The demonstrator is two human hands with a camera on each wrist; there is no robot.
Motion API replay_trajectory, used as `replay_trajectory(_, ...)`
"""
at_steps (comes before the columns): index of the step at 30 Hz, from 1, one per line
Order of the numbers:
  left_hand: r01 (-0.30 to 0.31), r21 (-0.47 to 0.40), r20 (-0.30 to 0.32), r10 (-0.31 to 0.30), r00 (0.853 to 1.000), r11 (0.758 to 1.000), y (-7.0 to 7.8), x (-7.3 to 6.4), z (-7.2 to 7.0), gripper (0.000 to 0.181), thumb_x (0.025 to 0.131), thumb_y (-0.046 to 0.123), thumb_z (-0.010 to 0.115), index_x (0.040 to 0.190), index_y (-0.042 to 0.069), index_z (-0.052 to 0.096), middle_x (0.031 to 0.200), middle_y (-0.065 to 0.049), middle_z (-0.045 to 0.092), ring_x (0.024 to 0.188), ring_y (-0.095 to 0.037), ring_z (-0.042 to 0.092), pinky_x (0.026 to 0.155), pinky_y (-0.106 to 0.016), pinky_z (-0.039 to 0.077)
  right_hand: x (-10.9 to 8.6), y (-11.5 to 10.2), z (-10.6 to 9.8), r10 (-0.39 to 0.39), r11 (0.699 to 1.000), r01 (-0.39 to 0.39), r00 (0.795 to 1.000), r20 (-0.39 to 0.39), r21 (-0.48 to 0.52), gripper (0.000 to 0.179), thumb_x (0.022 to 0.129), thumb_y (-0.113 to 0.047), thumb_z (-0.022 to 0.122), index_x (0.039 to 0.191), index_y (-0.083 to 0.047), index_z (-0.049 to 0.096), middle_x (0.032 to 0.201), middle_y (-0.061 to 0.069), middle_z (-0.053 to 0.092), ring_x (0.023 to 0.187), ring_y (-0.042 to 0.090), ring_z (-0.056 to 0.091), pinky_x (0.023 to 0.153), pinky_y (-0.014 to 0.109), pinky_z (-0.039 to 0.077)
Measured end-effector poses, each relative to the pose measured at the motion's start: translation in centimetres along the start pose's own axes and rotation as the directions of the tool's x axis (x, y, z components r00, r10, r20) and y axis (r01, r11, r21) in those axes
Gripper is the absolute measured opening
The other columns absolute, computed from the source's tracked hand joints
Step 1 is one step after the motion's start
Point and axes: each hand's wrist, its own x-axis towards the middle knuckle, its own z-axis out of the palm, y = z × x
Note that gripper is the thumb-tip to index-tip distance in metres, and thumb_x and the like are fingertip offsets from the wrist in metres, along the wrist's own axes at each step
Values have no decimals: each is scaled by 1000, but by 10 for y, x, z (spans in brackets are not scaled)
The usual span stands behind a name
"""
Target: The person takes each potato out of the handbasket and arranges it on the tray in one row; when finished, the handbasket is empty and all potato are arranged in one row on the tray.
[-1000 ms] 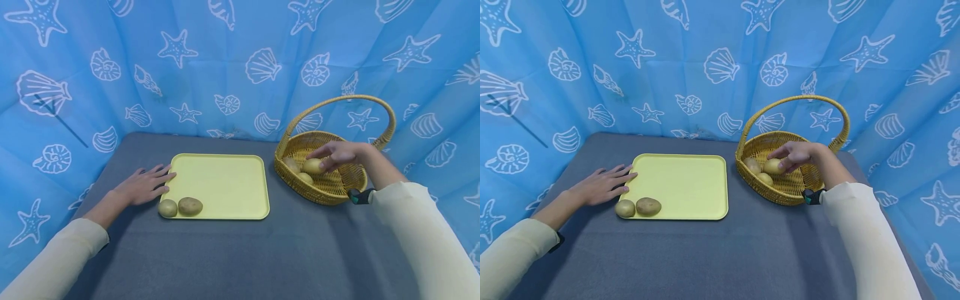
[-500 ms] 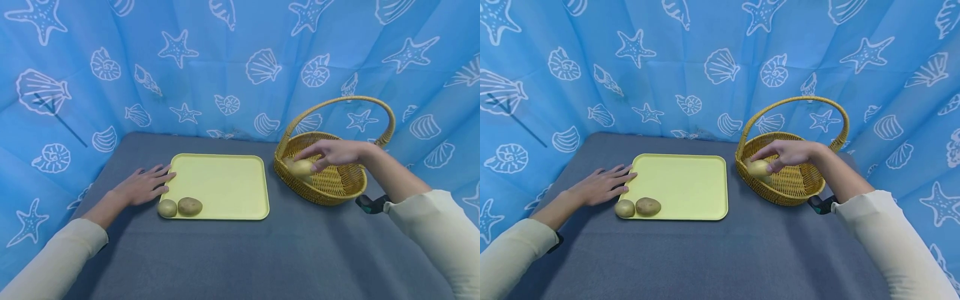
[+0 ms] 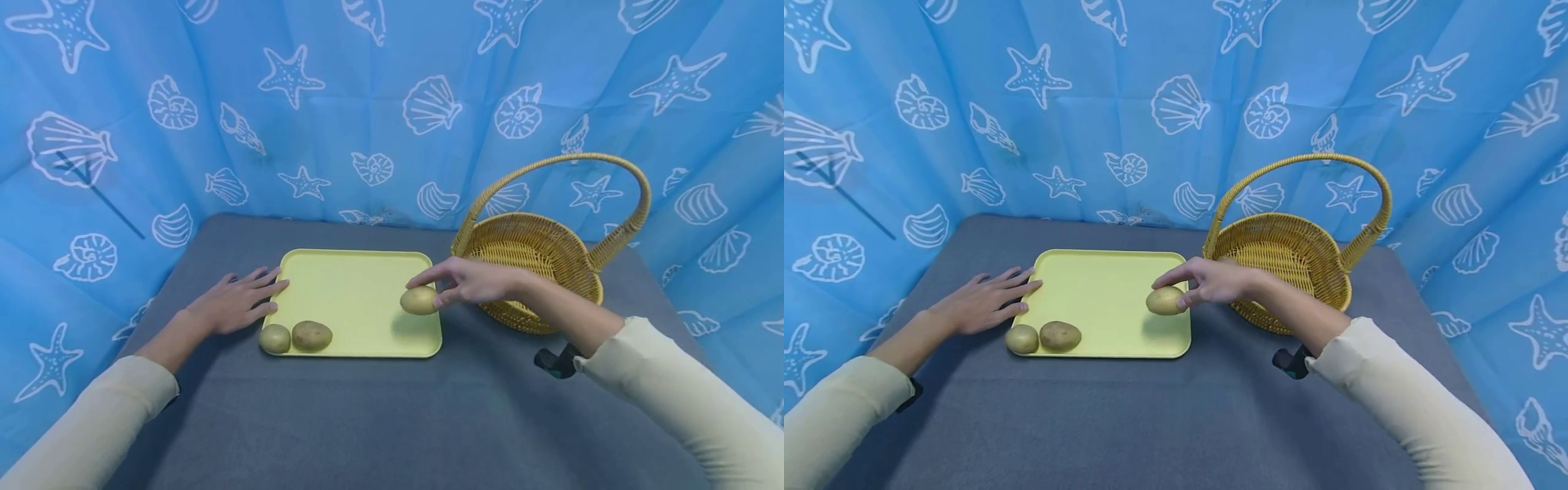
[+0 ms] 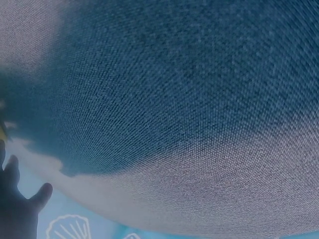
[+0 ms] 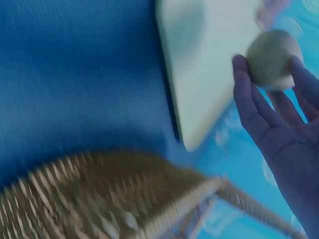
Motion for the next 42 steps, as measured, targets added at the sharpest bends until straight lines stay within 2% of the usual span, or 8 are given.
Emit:
replay_trajectory(4,2,14,3,-2,1000,1000,0,0,-1,57,107,44,41,157,17,35,163,-13,25,148,-41,22,107,-73,21,19,4,23,-43,997,42,999,6,63,50,97,-4,62,145,1,49,146,15,50,121,24,55,90,32,51)
replay_trajectory(6,2,19,4,-2,1000,1000,0,0,-1,57,107,44,41,157,17,35,163,-13,25,148,-41,22,107,-73,21,28,6,33,-66,993,66,998,-4,100,51,97,-2,62,145,6,47,150,19,45,134,29,47,95,33,51)
replay_trajectory(13,3,0,3,-3,1000,1000,2,-1,-1,57,107,44,41,157,17,35,163,-14,25,148,-41,22,107,-73,20,54,5,60,-54,989,61,997,-52,138,50,96,0,62,144,4,49,151,15,46,142,28,38,102,37,48)
replay_trajectory(17,3,-6,2,-3,1000,1000,2,-2,-1,57,107,44,42,157,17,35,163,-14,25,148,-42,22,107,-73,20,67,2,71,-67,987,76,995,-68,143,49,96,1,63,143,4,50,150,16,48,142,28,39,102,37,47)
replay_trajectory(26,5,-4,3,-5,1000,1000,1,-1,2,58,107,44,41,157,17,34,163,-14,24,148,-41,21,107,-73,20,88,-7,87,-70,985,87,991,-118,148,47,94,6,63,140,2,54,146,15,51,137,27,46,92,27,52)
replay_trajectory(32,1,-10,0,-1,1000,1000,1,-1,2,58,107,44,41,157,17,34,163,-14,24,148,-41,22,107,-73,20,93,-9,92,-48,988,66,991,-124,143,48,92,5,66,139,3,55,145,15,52,135,27,48,93,30,52)
replay_trajectory(37,0,-9,0,0,1000,1000,0,0,1,58,107,45,41,157,17,34,163,-13,24,148,-41,22,107,-73,20,93,-7,93,-20,992,32,995,-95,123,49,94,-4,69,140,4,54,141,15,55,124,27,58,93,29,52)
replay_trajectory(42,-2,-16,-4,2,1000,1000,0,0,0,58,106,44,42,157,17,35,163,-14,25,148,-41,22,106,-74,21,91,-8,91,2,996,5,997,-76,89,45,97,-12,65,139,1,56,135,13,59,121,26,60,93,30,51)
